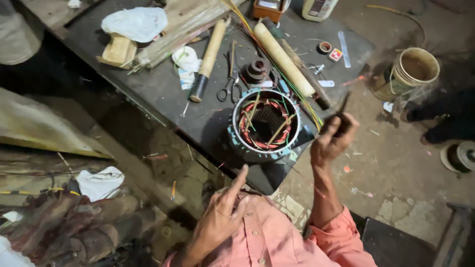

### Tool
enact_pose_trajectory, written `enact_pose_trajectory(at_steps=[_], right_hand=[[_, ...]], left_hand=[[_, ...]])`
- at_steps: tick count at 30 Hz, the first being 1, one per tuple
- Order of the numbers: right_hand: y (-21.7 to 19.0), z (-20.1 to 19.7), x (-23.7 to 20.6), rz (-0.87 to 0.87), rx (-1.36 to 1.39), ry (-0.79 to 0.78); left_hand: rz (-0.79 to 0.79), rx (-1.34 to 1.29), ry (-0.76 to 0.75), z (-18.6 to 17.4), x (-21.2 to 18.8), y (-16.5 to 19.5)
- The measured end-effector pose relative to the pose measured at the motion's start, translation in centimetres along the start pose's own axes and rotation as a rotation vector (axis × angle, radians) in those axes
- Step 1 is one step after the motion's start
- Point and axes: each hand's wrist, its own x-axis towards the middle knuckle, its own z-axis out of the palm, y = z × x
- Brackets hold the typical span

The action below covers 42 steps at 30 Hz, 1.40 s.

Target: The person uses a hammer to repeatedly tap a thin copper wire held in the left hand, likely to straighten or shape it for insertion into a motor stator. The person then uses a wooden stick to push the wire into the stator slots.

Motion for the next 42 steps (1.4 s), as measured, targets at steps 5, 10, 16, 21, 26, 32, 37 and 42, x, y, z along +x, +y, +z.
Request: enact_pose_trajectory(at_steps=[5,10,16,21,26,32,37,42], right_hand=[[-3.2,-1.5,0.2,-0.019,0.109,-0.019],[-6.9,-3.1,-0.3,0.049,0.329,-0.078],[-8.7,-4.0,-0.7,0.115,0.497,-0.173],[-9.1,-4.4,-1.2,0.141,0.446,-0.171],[-10.1,-3.8,-1.8,0.184,0.433,-0.119],[-12.5,-3.8,-3.4,0.345,0.495,-0.03],[-14.3,-5.3,-6.3,0.392,0.389,0.04],[-16.7,-9.6,-8.6,0.341,0.124,0.184]], left_hand=[[0.222,-0.766,-0.201,-3.6,-0.8,1.0],[0.334,-0.92,0.13,-4.0,2.8,2.8],[0.308,0.622,0.725,-5.0,9.1,0.9],[0.226,0.196,0.611,-2.1,12.5,-3.7],[0.286,-0.164,0.541,1.1,14.5,-4.3],[-0.208,-0.401,0.14,-2.4,13.2,-6.2],[0.54,-0.013,0.411,-7.7,12.2,-6.5],[0.475,-0.261,0.129,-9.9,11.9,-5.2]])
